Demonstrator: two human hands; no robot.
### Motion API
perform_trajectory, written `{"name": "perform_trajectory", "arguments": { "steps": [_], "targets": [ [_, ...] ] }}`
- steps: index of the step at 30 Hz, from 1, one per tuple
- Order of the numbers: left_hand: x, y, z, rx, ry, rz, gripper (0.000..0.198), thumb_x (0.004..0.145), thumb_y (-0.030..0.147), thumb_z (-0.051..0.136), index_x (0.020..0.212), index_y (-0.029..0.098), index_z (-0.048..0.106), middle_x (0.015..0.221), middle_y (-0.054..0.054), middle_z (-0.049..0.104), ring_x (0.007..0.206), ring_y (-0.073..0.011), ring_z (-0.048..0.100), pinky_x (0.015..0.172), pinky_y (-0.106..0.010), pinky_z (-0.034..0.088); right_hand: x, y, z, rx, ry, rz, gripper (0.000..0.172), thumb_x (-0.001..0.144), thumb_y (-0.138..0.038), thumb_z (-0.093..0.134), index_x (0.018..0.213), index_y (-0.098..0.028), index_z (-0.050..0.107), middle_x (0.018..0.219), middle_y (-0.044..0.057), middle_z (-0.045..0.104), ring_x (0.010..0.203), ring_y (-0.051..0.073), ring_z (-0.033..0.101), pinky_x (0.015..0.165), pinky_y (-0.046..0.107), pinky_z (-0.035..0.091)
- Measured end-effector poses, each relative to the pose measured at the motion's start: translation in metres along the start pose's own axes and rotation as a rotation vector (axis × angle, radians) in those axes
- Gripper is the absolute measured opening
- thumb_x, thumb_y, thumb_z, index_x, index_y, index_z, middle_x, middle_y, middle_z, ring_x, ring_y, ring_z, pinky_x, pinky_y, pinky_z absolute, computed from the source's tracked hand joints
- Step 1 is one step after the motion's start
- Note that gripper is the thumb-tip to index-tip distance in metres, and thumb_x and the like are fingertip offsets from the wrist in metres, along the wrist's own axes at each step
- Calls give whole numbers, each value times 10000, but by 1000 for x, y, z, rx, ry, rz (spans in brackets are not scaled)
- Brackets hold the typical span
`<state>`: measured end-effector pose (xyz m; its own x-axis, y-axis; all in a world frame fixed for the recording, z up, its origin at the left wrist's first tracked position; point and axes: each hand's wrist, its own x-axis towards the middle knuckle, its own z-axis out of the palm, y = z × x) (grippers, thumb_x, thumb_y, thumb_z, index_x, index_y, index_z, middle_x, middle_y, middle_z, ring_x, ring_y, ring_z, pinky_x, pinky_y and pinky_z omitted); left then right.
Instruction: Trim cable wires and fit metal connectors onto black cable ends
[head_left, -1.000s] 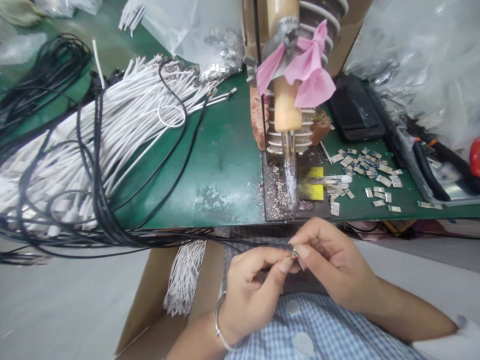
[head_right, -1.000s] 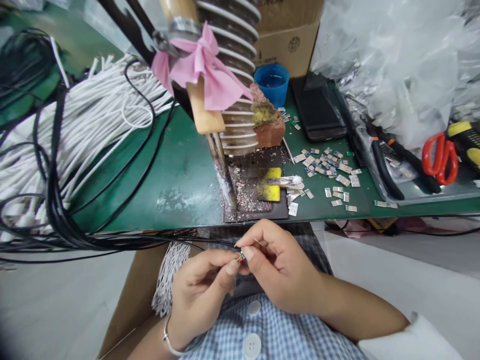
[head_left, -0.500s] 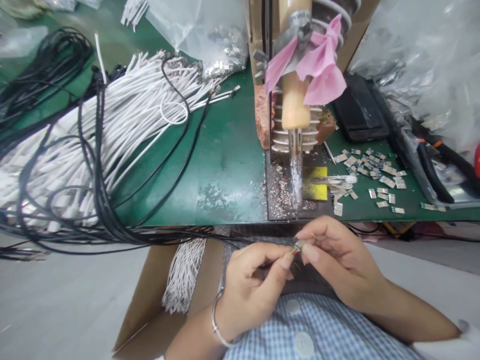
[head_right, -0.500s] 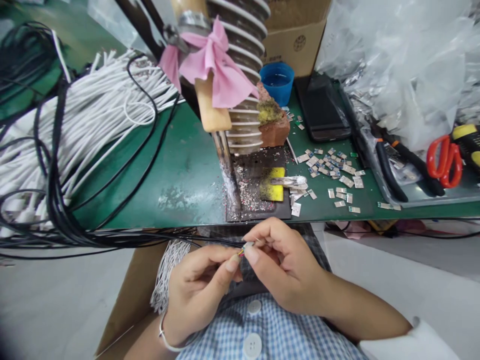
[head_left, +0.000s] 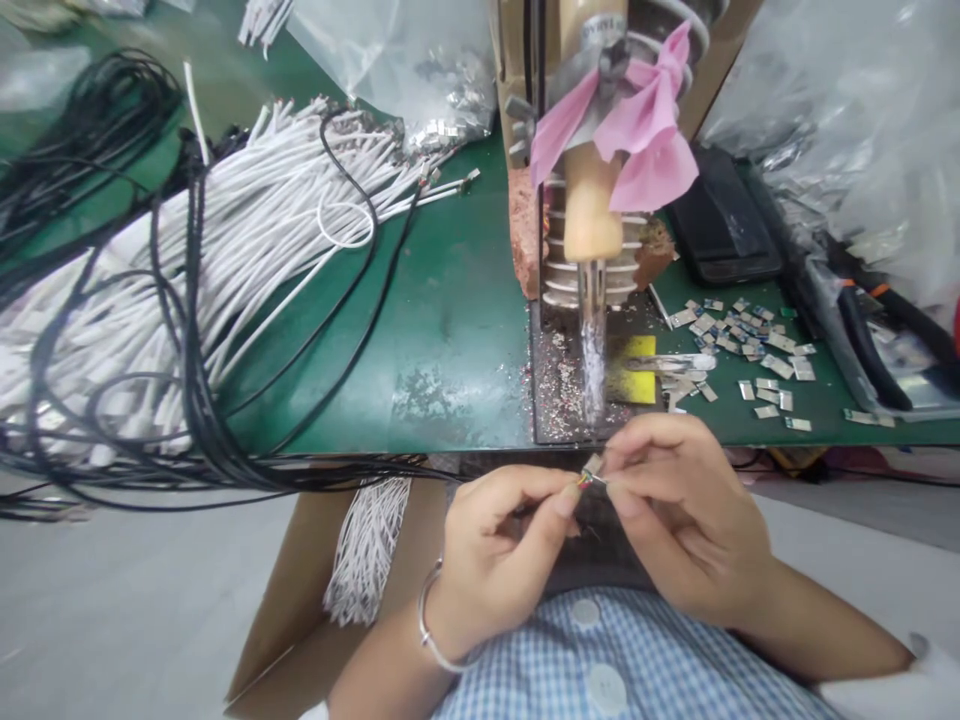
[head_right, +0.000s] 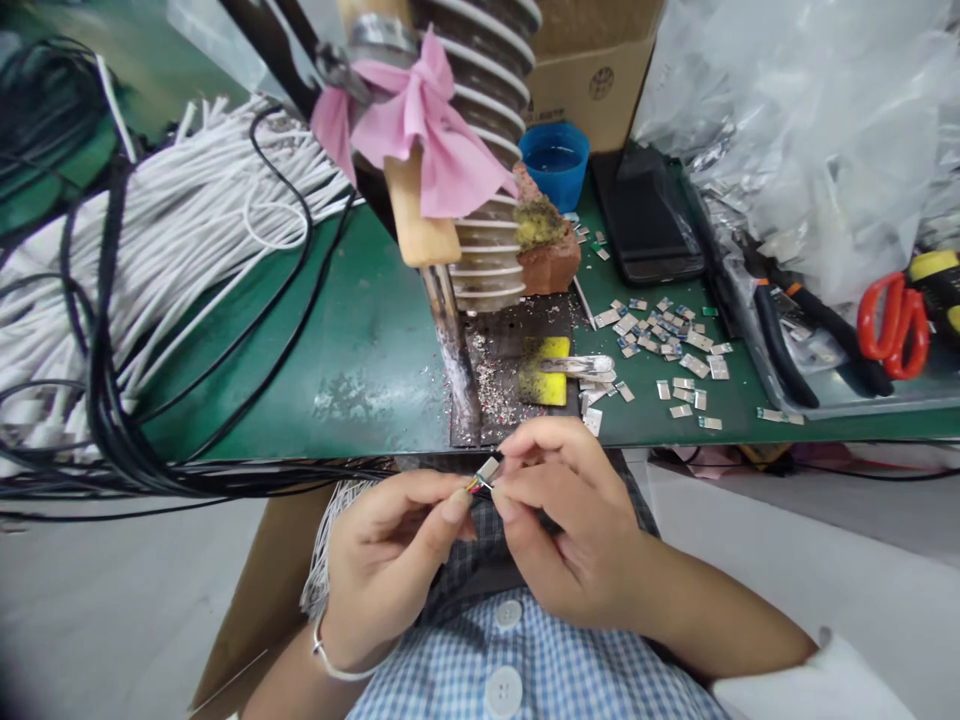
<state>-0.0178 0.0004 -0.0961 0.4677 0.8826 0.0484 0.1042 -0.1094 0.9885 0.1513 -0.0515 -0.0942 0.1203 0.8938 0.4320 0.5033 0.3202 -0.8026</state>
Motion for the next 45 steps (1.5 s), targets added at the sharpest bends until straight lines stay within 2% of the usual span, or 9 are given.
{"name": "perform_trajectory", "arguments": {
  "steps": [6, 20, 25, 31, 37, 45],
  "targets": [
    [7, 0, 2, -27, 8, 12, 89, 875, 130, 658, 875, 181, 731, 641, 8, 714, 524, -91, 642, 525, -159, 512, 4, 0, -1, 27, -1, -10, 278, 811, -14, 524, 967, -236, 586, 965, 67, 640, 891, 194, 657, 758, 343, 588],
    [16, 3, 3, -53, 8, -3, 81, 879, 142, 666, 873, 178, 737, 629, 8, 717, 508, -83, 639, 490, -143, 511, 12, 0, -2, -16, 39, -6, 233, 813, -28, 553, 926, -225, 603, 947, 45, 624, 873, 165, 646, 783, 307, 566],
    [18, 6, 4, -67, 42, -24, 70, 872, 154, 676, 861, 167, 744, 625, -1, 718, 509, -93, 654, 474, -143, 519, 13, 1, -2, -43, 38, -6, 214, 828, -50, 551, 930, -232, 597, 951, 48, 624, 865, 176, 647, 770, 332, 574],
    [20, 6, 5, -82, 45, 27, 88, 854, 112, 685, 870, 178, 742, 620, 16, 710, 498, -70, 643, 498, -115, 521, 17, 1, -3, -74, 59, -67, 200, 808, -29, 566, 907, -200, 600, 950, 38, 616, 878, 145, 642, 788, 274, 565],
    [20, 6, 3, -83, 15, 71, 125, 860, 94, 672, 904, 193, 734, 625, 28, 706, 506, -57, 637, 501, -92, 509, 18, 0, -3, -62, 52, -68, 209, 807, -7, 563, 913, -182, 605, 968, 36, 605, 904, 125, 627, 833, 246, 545],
    [23, 6, 4, -88, 11, 87, 131, 864, 87, 662, 898, 196, 726, 632, 34, 708, 505, -47, 635, 496, -79, 496, 17, -1, -4, -55, 49, -61, 193, 814, -21, 567, 906, -186, 611, 964, 39, 607, 897, 132, 635, 823, 250, 548]
  ]
}}
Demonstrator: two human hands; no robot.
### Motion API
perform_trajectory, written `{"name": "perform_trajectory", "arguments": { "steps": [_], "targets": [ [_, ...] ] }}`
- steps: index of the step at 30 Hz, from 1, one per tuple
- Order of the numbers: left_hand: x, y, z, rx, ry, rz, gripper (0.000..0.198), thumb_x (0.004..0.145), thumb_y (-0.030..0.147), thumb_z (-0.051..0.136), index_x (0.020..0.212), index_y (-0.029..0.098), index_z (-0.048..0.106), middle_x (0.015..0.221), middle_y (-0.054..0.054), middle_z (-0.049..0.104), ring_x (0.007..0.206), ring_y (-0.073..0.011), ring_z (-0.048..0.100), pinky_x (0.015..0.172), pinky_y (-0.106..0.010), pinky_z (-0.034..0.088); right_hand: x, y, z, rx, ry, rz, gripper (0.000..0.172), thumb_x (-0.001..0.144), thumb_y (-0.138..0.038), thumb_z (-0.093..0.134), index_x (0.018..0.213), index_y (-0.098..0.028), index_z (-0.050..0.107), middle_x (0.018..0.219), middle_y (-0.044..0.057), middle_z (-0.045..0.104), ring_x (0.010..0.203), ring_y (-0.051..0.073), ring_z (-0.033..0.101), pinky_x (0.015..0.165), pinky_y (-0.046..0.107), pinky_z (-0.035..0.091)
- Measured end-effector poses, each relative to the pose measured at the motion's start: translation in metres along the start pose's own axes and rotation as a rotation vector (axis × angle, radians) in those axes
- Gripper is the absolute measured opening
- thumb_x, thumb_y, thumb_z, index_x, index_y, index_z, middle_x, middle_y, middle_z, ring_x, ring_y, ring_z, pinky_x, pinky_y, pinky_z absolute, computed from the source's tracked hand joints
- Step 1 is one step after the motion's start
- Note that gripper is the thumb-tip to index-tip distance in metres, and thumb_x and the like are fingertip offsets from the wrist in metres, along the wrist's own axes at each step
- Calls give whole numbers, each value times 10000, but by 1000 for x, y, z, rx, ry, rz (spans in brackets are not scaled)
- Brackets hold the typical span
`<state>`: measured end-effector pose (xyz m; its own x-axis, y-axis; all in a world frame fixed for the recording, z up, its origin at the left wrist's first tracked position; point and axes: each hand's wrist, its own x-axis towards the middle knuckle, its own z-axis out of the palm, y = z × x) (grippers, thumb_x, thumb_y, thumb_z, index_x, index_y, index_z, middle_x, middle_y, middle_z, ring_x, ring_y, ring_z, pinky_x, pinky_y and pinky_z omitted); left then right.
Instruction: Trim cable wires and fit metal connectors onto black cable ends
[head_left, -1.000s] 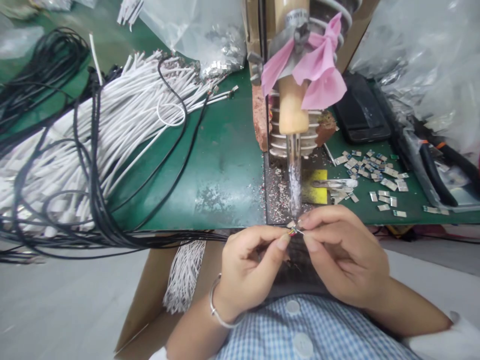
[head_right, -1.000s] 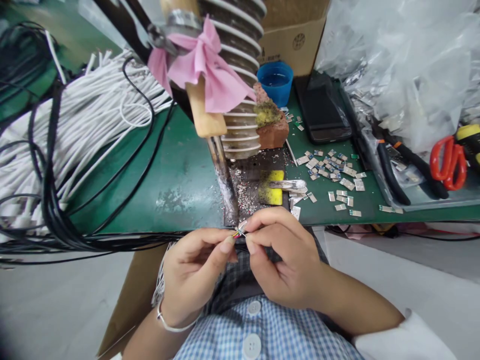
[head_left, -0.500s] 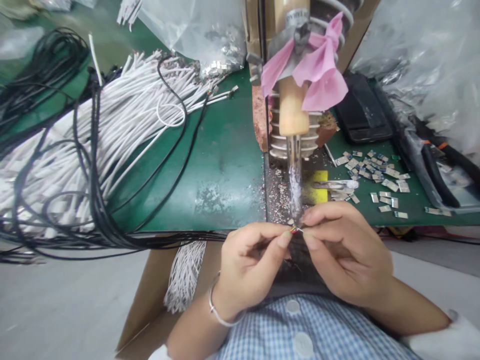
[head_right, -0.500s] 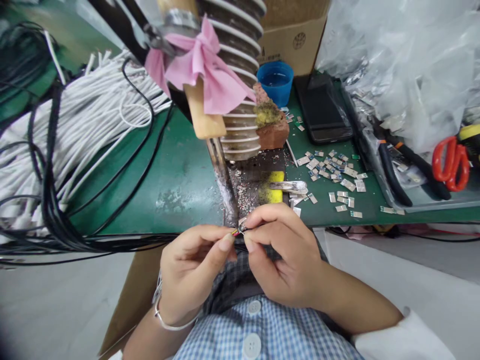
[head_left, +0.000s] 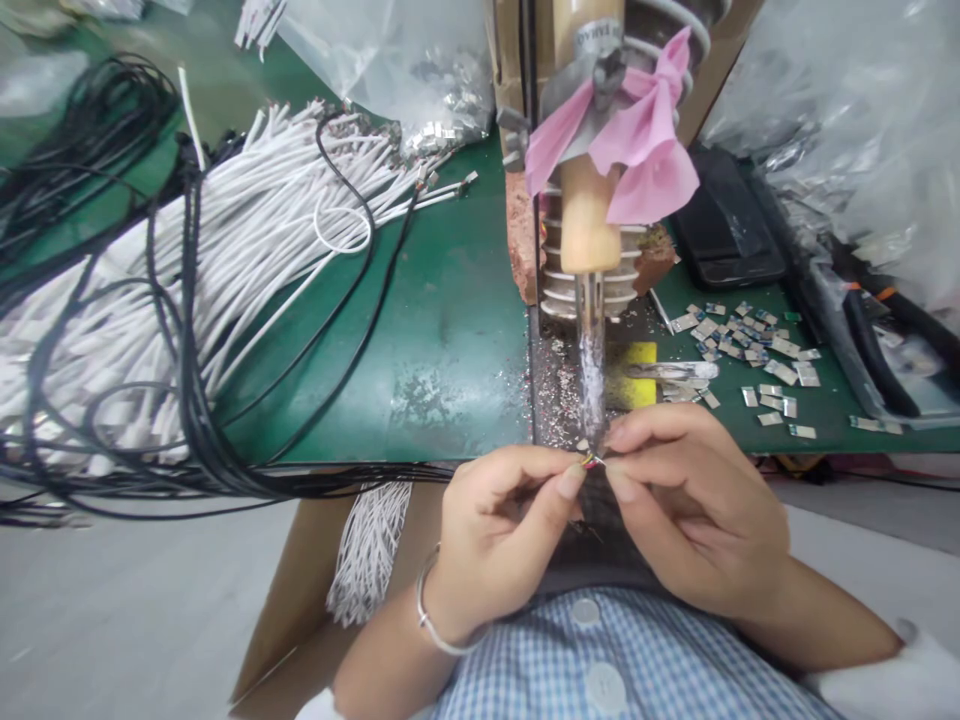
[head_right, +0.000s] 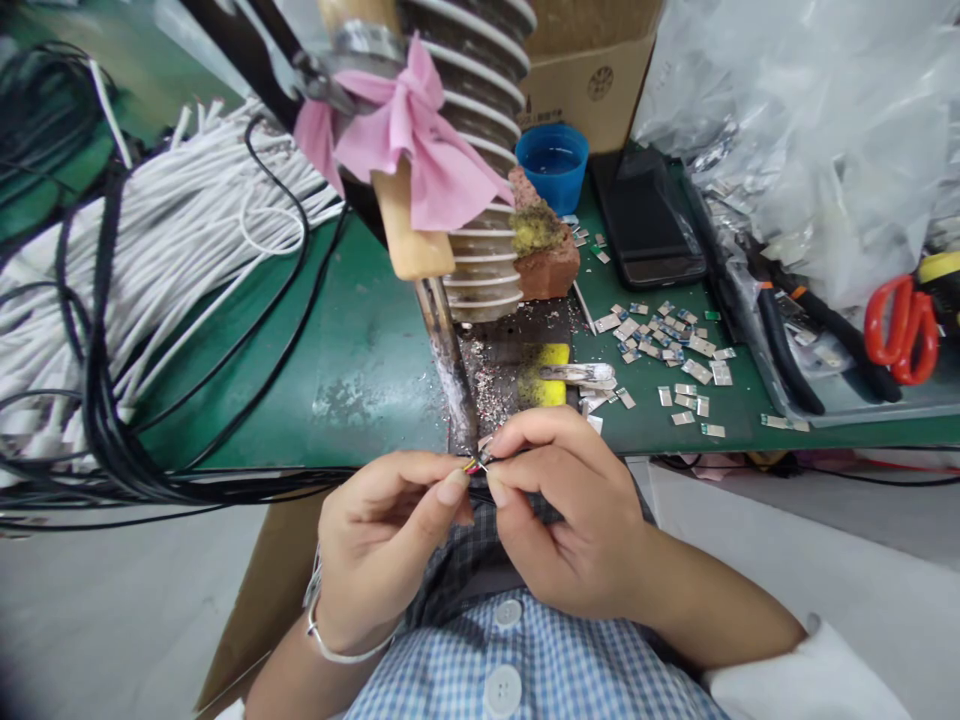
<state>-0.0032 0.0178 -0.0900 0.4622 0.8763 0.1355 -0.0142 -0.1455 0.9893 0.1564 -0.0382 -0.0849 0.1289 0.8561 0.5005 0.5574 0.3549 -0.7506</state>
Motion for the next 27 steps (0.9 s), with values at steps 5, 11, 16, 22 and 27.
{"name": "perform_trajectory", "arguments": {
  "steps": [5, 11, 16, 22, 27],
  "targets": [
    [-2, 0, -2, -11, -10, -4, 147, 861, 80, 663, 908, 203, 729, 641, 36, 714, 519, -48, 646, 509, -79, 504, 0, 0, 1, 7, -9, 1, 199, 816, -12, 562, 911, -182, 605, 971, 39, 595, 907, 122, 620, 844, 240, 542],
    [-3, 0, -2, -13, -6, -20, 148, 856, 77, 665, 896, 204, 729, 631, 37, 711, 510, -49, 639, 502, -84, 498, -2, -1, 0, 17, -27, 10, 195, 816, -10, 564, 909, -176, 606, 974, 41, 591, 915, 117, 619, 855, 233, 542],
    [-3, 1, -2, 8, 8, -71, 127, 851, 92, 675, 869, 204, 730, 609, 42, 704, 499, -46, 627, 486, -81, 480, -1, -1, 1, 18, -25, 15, 185, 819, -24, 567, 906, -183, 606, 969, 47, 603, 900, 131, 636, 816, 255, 566],
    [-4, -1, -4, -2, -15, -52, 117, 857, 99, 671, 874, 199, 731, 610, 34, 705, 497, -51, 628, 473, -88, 472, -2, 0, 2, 17, -10, 19, 196, 800, -11, 565, 886, -183, 607, 949, 41, 612, 876, 130, 646, 793, 251, 570],
    [-3, 0, -3, 1, -21, -90, 83, 867, 124, 667, 848, 177, 728, 603, 11, 707, 503, -82, 644, 466, -129, 488, -1, 1, 2, 55, -11, 47, 201, 791, -4, 558, 856, -189, 599, 913, 32, 632, 833, 126, 659, 754, 245, 574]
  ]
}}
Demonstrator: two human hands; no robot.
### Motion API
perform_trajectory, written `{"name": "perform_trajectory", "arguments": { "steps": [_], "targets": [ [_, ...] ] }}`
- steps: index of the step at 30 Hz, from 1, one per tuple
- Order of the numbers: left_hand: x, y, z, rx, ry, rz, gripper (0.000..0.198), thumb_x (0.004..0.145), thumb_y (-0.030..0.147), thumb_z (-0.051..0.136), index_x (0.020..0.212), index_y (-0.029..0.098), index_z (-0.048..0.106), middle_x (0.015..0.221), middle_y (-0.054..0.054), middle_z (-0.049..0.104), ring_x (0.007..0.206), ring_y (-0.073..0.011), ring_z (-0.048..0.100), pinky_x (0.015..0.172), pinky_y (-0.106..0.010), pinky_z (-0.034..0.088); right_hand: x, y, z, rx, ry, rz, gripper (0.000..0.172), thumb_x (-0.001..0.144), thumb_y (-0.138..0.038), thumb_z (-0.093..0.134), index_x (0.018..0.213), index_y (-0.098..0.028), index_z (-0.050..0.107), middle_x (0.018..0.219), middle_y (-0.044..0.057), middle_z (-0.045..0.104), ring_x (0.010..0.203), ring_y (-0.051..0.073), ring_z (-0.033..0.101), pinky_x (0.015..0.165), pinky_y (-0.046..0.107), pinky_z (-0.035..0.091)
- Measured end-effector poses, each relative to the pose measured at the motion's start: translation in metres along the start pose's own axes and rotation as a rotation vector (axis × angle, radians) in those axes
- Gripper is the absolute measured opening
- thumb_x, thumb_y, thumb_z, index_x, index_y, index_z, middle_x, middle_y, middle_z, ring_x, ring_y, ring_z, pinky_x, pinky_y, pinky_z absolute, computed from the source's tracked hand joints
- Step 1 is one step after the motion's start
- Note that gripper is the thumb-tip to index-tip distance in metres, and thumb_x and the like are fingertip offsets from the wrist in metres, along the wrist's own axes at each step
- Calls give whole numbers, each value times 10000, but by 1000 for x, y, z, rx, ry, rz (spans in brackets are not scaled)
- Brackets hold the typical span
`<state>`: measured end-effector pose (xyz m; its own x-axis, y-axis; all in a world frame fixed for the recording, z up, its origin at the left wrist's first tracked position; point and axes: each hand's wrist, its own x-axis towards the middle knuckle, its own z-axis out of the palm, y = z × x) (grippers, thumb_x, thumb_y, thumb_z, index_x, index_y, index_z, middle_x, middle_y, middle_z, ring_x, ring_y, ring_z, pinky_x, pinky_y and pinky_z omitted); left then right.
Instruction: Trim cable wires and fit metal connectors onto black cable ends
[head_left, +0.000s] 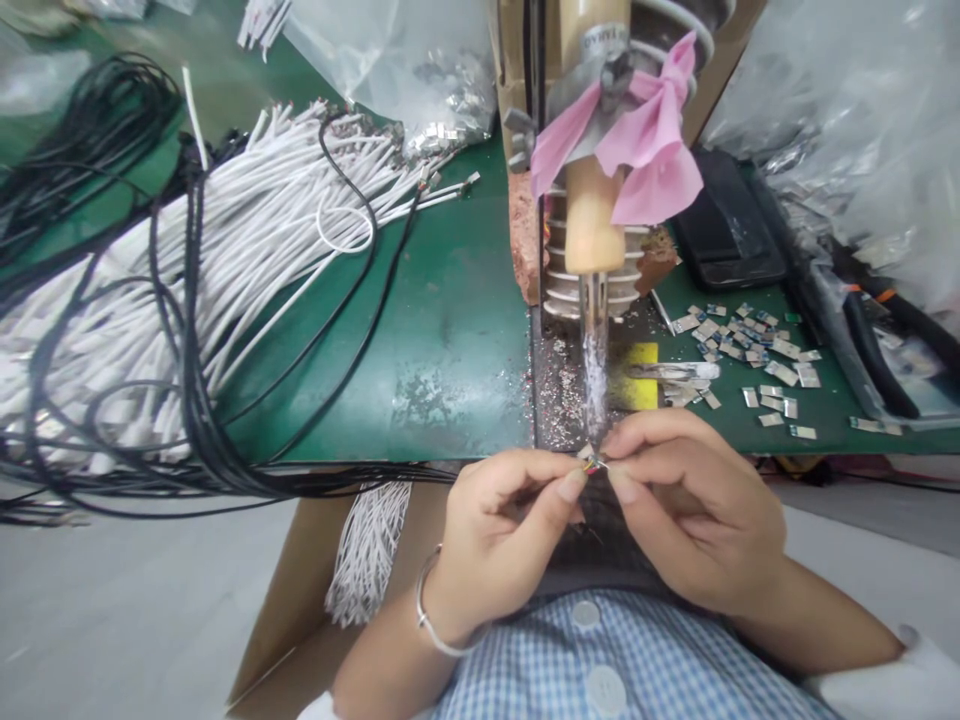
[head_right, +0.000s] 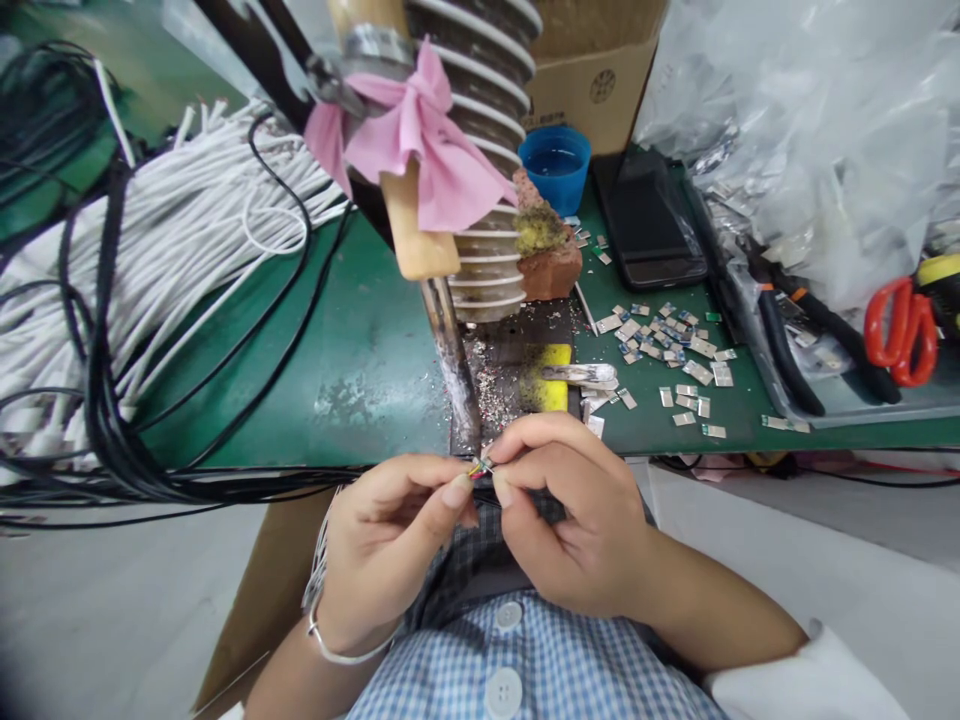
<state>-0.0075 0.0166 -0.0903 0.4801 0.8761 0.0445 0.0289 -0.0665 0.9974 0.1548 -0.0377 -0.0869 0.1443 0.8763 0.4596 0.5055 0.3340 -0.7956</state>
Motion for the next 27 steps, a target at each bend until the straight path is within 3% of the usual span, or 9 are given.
{"name": "perform_trajectory", "arguments": {
  "steps": [8, 14, 20, 27],
  "targets": [
    [-3, 0, 2, 17, -16, -34, 101, 887, 193, 659, 812, 163, 718, 609, -25, 725, 533, -130, 675, 492, -193, 536, 0, -1, -2, 21, -4, 31, 200, 797, -21, 549, 833, -207, 613, 865, 39, 664, 780, 156, 684, 694, 282, 591],
    [-7, 0, -3, 46, -82, 18, 82, 884, 166, 655, 824, 155, 710, 589, -17, 717, 506, -114, 657, 495, -187, 521, -11, -1, -9, 90, 47, 139, 196, 856, -55, 557, 925, -226, 626, 792, 2, 657, 753, 142, 658, 653, 258, 548],
    [-13, -2, -5, 75, -148, 112, 90, 876, 99, 635, 848, 152, 703, 656, -34, 750, 550, -117, 683, 530, -186, 539, -17, -2, -5, 471, -187, 343, 123, 923, -133, 554, 949, -233, 620, 740, -19, 663, 623, 102, 646, 534, 190, 517],
    [-17, -10, -1, 142, -88, 311, 132, 836, 73, 667, 926, 163, 703, 786, -65, 784, 630, -148, 718, 572, -216, 567, -23, 0, 4, 741, -163, 513, 110, 948, -248, 593, 856, -201, 631, 628, -25, 633, 559, 87, 588, 511, 178, 482]
  ]
}}
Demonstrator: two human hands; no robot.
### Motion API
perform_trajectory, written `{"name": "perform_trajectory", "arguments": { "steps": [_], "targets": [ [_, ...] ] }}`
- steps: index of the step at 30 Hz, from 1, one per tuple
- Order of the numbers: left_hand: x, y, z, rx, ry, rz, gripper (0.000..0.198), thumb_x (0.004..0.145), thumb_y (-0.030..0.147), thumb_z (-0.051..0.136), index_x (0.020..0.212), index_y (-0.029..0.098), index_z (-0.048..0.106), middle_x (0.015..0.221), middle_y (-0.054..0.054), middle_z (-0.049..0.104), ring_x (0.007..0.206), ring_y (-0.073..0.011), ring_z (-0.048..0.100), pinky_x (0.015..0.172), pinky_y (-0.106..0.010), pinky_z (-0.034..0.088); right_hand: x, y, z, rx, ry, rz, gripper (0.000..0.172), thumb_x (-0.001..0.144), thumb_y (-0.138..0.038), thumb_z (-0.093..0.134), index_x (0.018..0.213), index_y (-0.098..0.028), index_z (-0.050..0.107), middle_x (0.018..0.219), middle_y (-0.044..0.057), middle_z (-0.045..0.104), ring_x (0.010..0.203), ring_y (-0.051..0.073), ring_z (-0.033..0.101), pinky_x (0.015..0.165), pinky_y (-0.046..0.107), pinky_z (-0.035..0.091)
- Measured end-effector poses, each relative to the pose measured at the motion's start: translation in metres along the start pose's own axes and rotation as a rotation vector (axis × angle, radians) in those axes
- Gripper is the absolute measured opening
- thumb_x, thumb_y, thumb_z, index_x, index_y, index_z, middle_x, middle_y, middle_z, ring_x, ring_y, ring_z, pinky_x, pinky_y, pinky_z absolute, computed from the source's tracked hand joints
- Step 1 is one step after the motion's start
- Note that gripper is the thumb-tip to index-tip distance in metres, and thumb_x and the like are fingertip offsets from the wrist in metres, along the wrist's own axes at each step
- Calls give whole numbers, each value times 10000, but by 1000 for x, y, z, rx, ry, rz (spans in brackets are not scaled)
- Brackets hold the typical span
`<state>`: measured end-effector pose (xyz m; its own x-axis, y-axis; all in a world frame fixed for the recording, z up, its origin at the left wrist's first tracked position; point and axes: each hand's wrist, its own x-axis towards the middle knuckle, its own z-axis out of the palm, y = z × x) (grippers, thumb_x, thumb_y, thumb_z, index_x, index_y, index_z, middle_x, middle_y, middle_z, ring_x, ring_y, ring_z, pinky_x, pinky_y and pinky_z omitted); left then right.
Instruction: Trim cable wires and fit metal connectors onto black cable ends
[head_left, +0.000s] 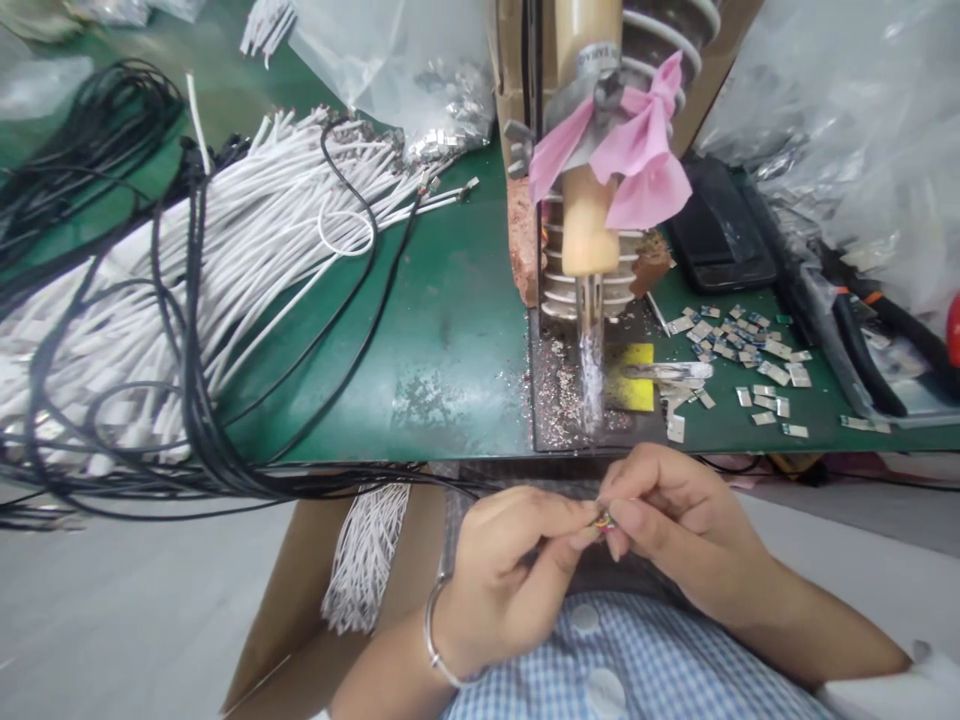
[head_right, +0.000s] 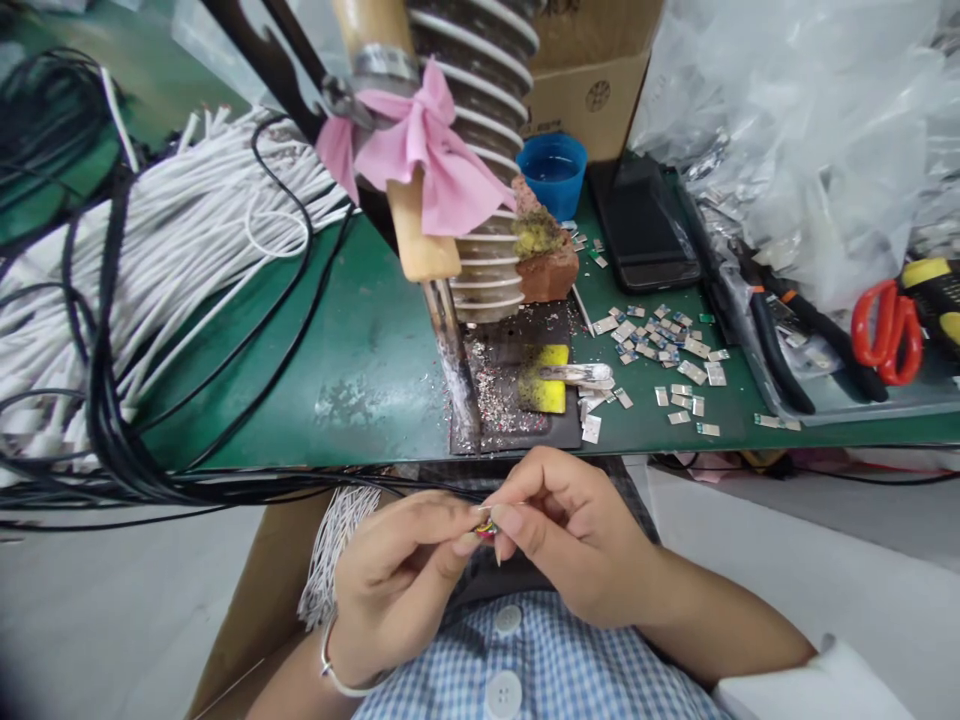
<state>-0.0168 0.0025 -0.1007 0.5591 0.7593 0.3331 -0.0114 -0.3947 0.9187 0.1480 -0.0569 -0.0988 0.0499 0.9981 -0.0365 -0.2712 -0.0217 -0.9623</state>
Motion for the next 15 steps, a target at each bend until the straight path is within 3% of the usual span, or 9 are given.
{"name": "perform_trajectory", "arguments": {
  "steps": [8, 15],
  "targets": [
    [-4, -1, 3, 68, 29, 22, 230, 813, 19, 646, 966, 183, 694, 820, -59, 789, 643, -159, 723, 600, -243, 575, 1, 0, 5, 35, 39, 24, 127, 946, -283, 603, 867, -188, 632, 614, -23, 641, 520, 85, 595, 485, 174, 488],
    [2, 2, -4, 29, -25, -35, 138, 817, 52, 654, 893, 155, 705, 740, -51, 767, 587, -130, 688, 551, -205, 538, 2, -1, 5, -73, 68, 11, 165, 948, -296, 593, 825, -187, 610, 625, -22, 637, 537, 86, 617, 521, 182, 518]
  ]
}}
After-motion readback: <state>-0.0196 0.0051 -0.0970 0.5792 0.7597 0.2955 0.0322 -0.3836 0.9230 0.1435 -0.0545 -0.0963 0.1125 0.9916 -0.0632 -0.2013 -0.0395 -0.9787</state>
